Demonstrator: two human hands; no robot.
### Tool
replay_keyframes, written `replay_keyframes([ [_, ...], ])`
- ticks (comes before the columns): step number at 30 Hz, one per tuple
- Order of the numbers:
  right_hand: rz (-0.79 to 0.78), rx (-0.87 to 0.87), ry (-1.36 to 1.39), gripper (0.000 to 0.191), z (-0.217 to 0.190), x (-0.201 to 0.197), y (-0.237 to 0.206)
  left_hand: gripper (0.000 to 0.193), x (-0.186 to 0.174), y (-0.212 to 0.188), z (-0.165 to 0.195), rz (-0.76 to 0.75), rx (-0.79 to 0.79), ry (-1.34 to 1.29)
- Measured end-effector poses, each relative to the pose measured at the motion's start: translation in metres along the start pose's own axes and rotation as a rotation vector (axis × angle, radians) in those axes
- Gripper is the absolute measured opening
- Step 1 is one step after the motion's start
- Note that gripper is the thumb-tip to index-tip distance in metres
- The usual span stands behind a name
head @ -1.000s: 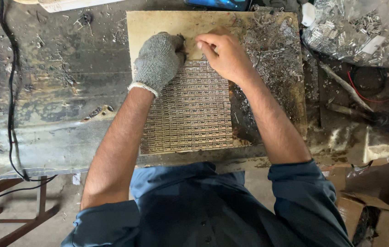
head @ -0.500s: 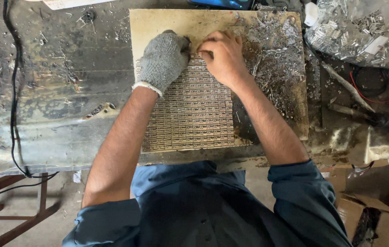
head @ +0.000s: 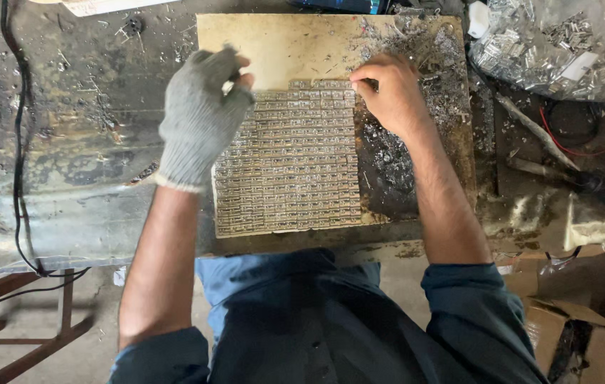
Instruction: The person picks small metallic components one at a time from a pile on the workbench and places them into rows on a gridded board, gradually extending the filled area of the grid. They occasionally reach to the side for more components and continue filling the rows by hand.
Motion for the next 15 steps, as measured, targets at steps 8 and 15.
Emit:
replay_keyframes([
  [8,0.056,0.011,0.093,0.009,-0.018,-0.009,0.001,0.019,-0.057,-0.063,0.024,0.090,-0.070,-0.136],
  [15,0.339,0.118,0.147,0.011,0.066,-0.100,-0.042,0.027,-0.089,-0.139,0.029,0.077,-0.506,-0.354],
])
Point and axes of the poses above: each hand's wrist, its own y-axis towards the middle knuckle, its own x-axis out of the palm, z = x × y, the point moved 4 cm from there along y, towards the middle knuckle, and after that the axes turned 3 degrees about y, right-handed, at the moved point
